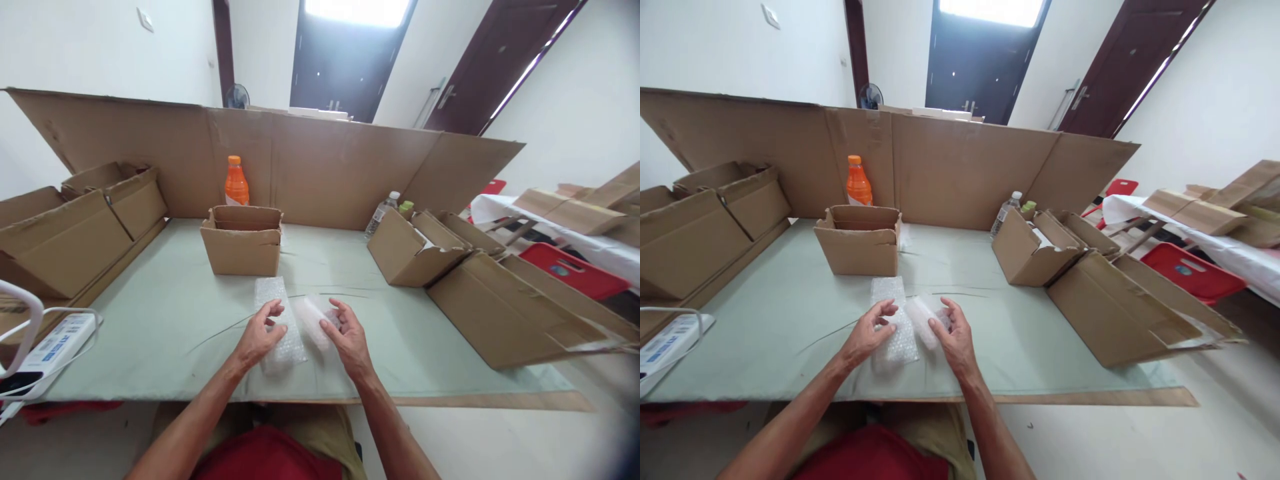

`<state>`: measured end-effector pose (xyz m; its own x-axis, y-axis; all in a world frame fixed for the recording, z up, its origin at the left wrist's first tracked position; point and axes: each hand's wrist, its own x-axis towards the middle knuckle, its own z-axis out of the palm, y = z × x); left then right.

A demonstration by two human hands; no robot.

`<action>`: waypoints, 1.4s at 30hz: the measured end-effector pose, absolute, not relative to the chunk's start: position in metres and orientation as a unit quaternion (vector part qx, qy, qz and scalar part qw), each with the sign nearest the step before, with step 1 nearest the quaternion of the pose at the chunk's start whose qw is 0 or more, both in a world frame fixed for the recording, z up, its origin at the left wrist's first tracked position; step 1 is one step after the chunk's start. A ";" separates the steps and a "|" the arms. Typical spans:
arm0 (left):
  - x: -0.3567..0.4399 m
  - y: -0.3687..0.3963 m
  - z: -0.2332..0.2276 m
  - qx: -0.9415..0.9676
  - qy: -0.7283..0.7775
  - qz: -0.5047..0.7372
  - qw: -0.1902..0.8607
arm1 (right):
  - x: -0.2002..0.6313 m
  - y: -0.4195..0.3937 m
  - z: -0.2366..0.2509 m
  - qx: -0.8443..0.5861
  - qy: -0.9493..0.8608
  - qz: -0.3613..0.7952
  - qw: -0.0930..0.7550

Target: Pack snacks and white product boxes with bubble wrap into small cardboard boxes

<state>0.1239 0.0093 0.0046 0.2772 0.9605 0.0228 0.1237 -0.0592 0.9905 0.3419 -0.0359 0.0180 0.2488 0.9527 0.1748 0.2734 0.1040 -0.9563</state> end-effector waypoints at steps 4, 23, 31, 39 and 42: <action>0.134 -0.009 0.021 0.521 0.367 0.420 0.646 | 0.321 -0.040 0.025 -0.545 -0.534 0.377 0.525; 0.113 0.033 0.039 0.708 0.467 0.444 0.289 | 0.349 -0.011 -0.007 -0.593 -0.668 0.278 0.354; 0.079 0.096 0.084 0.736 0.470 0.485 -0.049 | 0.353 0.010 -0.023 -0.580 -0.722 0.242 0.290; 0.044 0.163 0.105 0.789 0.462 0.384 -0.131 | 0.405 0.124 -0.017 -0.637 -0.701 0.189 0.259; 0.040 0.158 0.108 0.818 0.429 0.367 -0.111 | 0.417 0.163 -0.010 -0.658 -0.681 0.185 0.264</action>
<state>0.0398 0.1577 0.1077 0.3617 0.6204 0.6959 0.7840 -0.6063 0.1331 0.4168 0.1630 -0.0100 0.0045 0.9932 0.1163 0.7971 0.0666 -0.6002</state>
